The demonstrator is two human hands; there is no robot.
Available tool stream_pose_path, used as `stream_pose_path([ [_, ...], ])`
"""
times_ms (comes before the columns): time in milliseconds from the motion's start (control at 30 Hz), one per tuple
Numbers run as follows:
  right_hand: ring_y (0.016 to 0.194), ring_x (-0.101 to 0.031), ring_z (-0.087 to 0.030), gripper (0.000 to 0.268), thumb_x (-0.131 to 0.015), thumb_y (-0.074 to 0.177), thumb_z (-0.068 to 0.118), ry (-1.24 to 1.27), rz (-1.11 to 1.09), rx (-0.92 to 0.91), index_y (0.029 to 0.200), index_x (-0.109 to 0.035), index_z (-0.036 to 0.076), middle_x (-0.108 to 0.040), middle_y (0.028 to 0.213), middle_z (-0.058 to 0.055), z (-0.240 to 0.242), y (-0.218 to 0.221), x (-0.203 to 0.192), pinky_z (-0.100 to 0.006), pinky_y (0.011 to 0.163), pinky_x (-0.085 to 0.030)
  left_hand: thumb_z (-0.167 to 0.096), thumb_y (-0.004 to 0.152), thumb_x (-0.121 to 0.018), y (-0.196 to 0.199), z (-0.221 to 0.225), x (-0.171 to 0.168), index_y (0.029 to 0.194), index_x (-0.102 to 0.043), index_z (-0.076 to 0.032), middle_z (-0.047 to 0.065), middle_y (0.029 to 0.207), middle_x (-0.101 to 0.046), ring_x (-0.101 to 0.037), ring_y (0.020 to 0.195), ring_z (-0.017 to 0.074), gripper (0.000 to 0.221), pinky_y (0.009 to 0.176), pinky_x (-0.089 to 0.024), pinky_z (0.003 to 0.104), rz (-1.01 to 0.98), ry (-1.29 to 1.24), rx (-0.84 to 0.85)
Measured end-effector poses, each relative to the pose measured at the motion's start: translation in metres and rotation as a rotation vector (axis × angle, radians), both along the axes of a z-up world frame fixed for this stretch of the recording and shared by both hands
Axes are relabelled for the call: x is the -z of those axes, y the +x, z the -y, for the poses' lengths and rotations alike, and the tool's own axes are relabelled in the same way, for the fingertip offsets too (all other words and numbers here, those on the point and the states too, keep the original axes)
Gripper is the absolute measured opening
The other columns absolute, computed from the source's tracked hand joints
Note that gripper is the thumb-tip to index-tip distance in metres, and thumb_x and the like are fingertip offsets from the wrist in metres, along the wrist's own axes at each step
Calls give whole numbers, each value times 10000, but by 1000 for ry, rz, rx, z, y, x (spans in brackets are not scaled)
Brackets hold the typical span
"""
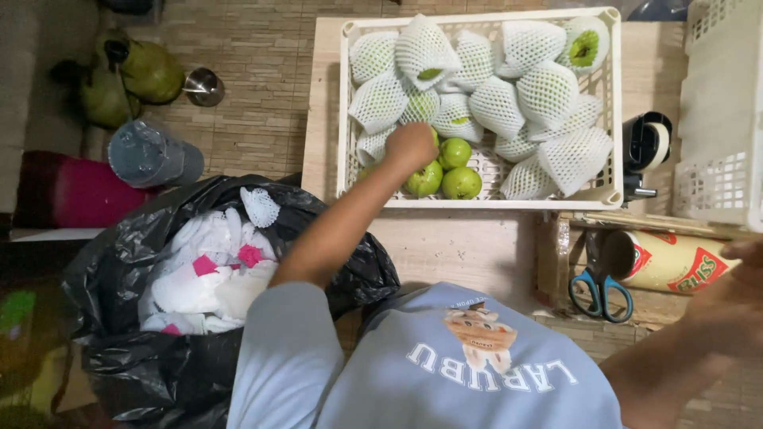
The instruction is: Wrapping green fruits in protective foam sleeves and organizing them into a plastic crate for transport.
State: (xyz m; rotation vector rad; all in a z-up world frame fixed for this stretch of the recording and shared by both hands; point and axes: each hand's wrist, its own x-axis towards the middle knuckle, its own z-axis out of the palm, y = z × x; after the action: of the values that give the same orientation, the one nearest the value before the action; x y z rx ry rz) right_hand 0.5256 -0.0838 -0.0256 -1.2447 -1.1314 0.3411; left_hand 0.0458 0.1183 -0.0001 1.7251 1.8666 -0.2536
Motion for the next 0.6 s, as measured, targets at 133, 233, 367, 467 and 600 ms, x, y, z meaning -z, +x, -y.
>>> stream_pose_path([
  [133, 1009, -567, -288, 582, -350, 1054, 496, 0, -165, -172, 1325, -541, 18, -560, 1191, -177, -12, -50, -38, -347, 910, -502, -554, 943, -592, -20, 20, 42, 890, -626, -103, 81, 898, -687, -670, 858, 298, 455, 672, -490, 438, 144, -32, -224],
  [233, 907, -596, -237, 387, -475, 1181, 362, 3, -199, -129, 1288, -598, 11, -612, 1178, -135, -12, -66, -46, -302, 815, -520, -524, 941, -634, -14, 31, 0, 1344, -566, -85, 3, 847, -647, -487, 543, 83, 600, 532, -448, 290, 342, -136, -467],
  [367, 938, -586, -240, 387, -497, 1183, 359, 68, -166, -217, 1323, -575, 6, -596, 1194, -149, -9, -57, -37, -310, 814, -527, -569, 880, -670, -8, 5, 49, 1088, -679, -69, 75, 1043, -733, -711, 918, 241, 541, 697, -562, 345, 316, -89, -549],
  [467, 972, -579, -278, 319, -504, 1172, 291, 51, -222, -147, 1281, -582, 2, -582, 1172, -168, -4, -67, -43, -337, 826, -520, -474, 883, -757, 4, 7, 43, 1020, -664, -67, 45, 925, -724, -649, 649, 154, 440, 513, -497, 276, 326, -80, -669],
  [600, 912, -598, -276, 275, -448, 1129, 175, 54, -235, -83, 1222, -626, -13, -608, 1136, -162, 4, -84, -54, -329, 777, -524, -466, 785, -847, 5, 5, 42, 1329, -460, -89, 100, 1204, -672, -663, 995, 304, 767, 740, -583, 401, 326, -16, -724],
])
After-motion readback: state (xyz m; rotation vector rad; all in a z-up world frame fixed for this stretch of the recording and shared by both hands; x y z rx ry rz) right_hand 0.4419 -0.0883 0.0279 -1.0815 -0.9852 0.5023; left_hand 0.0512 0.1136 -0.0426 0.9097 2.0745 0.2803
